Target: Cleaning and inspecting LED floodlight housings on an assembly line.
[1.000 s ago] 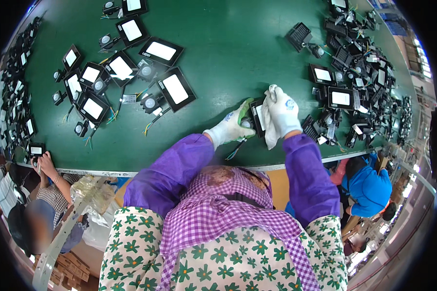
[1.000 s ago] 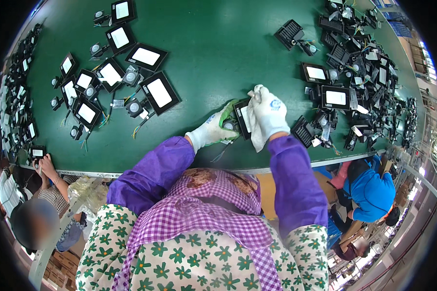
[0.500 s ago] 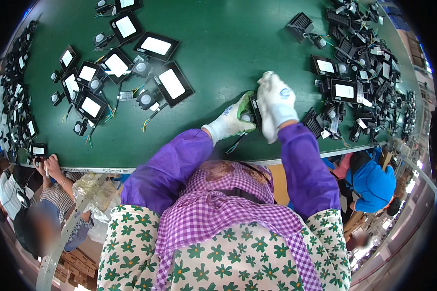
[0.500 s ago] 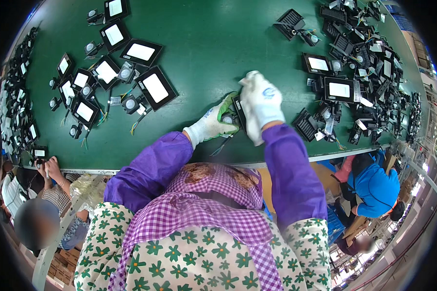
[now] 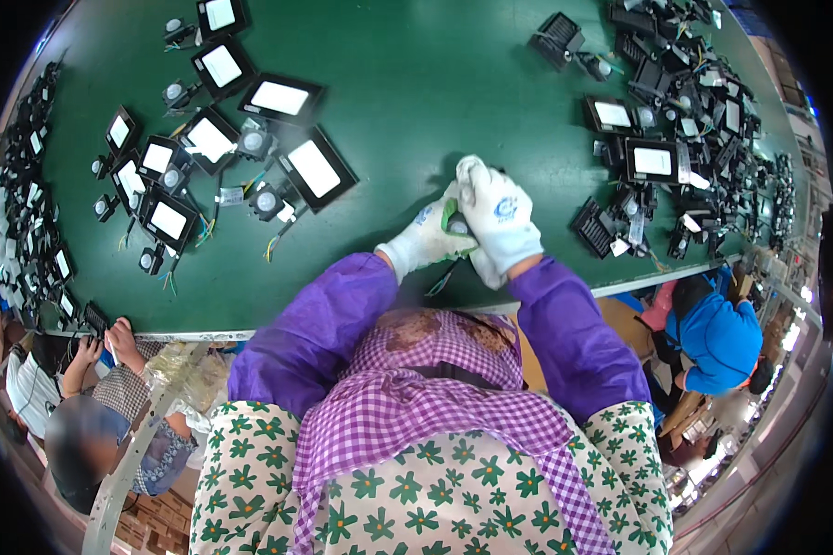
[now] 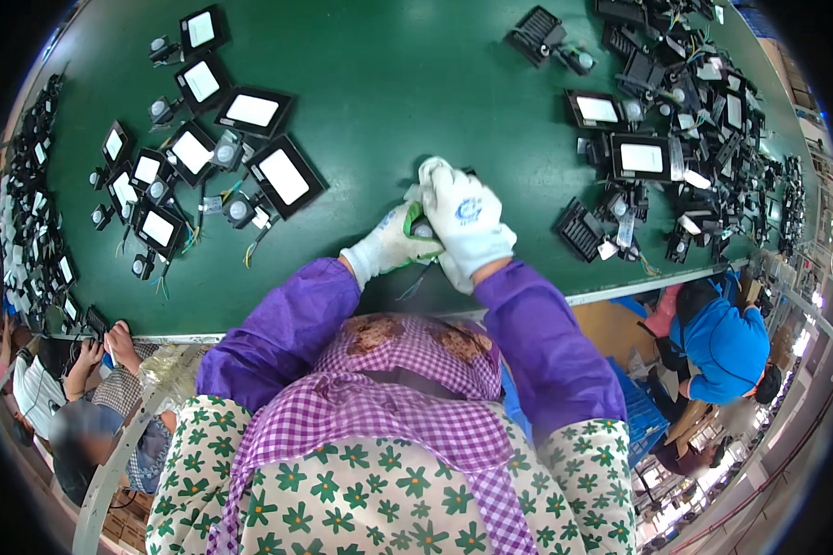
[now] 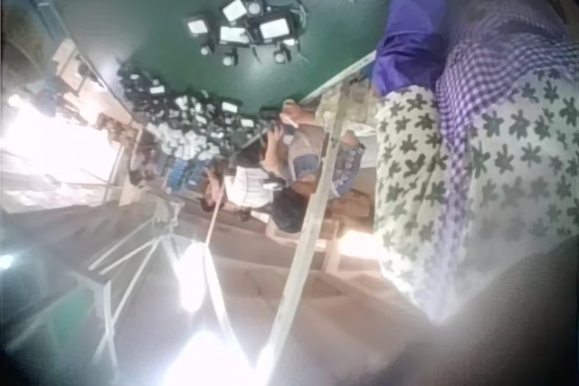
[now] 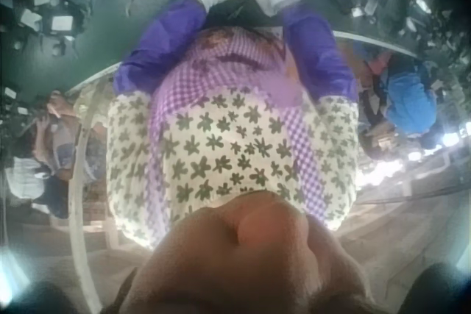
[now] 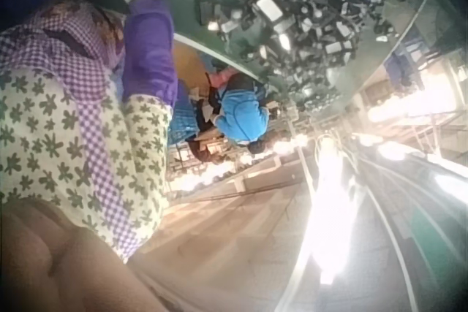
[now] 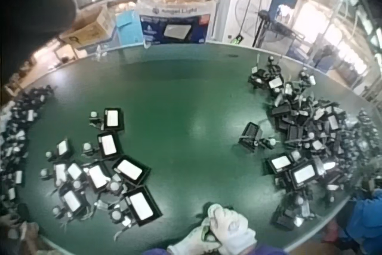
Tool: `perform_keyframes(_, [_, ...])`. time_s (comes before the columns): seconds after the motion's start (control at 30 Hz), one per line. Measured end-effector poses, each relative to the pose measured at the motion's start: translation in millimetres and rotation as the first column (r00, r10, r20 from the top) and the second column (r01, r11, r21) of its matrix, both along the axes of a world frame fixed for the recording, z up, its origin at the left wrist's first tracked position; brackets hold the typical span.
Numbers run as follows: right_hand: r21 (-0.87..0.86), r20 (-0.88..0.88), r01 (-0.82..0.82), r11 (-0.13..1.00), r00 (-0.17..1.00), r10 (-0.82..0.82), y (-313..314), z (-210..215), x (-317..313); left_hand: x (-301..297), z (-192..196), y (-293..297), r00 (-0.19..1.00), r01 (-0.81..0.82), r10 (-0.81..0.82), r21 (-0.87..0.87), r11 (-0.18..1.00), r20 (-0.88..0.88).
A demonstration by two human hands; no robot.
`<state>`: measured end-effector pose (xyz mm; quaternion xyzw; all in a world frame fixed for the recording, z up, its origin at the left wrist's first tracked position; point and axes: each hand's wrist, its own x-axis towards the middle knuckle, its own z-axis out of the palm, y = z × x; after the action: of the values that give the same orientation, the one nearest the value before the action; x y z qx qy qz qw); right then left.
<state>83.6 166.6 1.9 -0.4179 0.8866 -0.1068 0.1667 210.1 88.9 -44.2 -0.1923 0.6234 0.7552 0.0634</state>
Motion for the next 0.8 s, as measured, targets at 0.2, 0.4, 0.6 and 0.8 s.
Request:
perform_keyframes(0.2, [-0.142,0.022,0.076,0.987,0.997,-0.074,-18,16,-36,-5,5,-4,0.999,0.046,-0.047,0.013,0.999,0.022])
perform_keyframes(0.4, [-0.111,-0.017,0.168,0.980,0.985,-0.170,84,-13,28,0,10,3,0.998,-0.060,0.060,-0.088,0.994,-0.007])
perform_keyframes(0.6, [0.017,0.000,0.476,0.879,0.879,-0.476,88,-15,9,0,7,7,0.998,-0.032,0.030,0.044,0.999,0.046])
perform_keyframes(0.8, [0.011,0.099,0.399,0.917,0.912,-0.398,65,0,16,2,4,2,1.000,-0.025,0.025,-0.018,1.000,0.017])
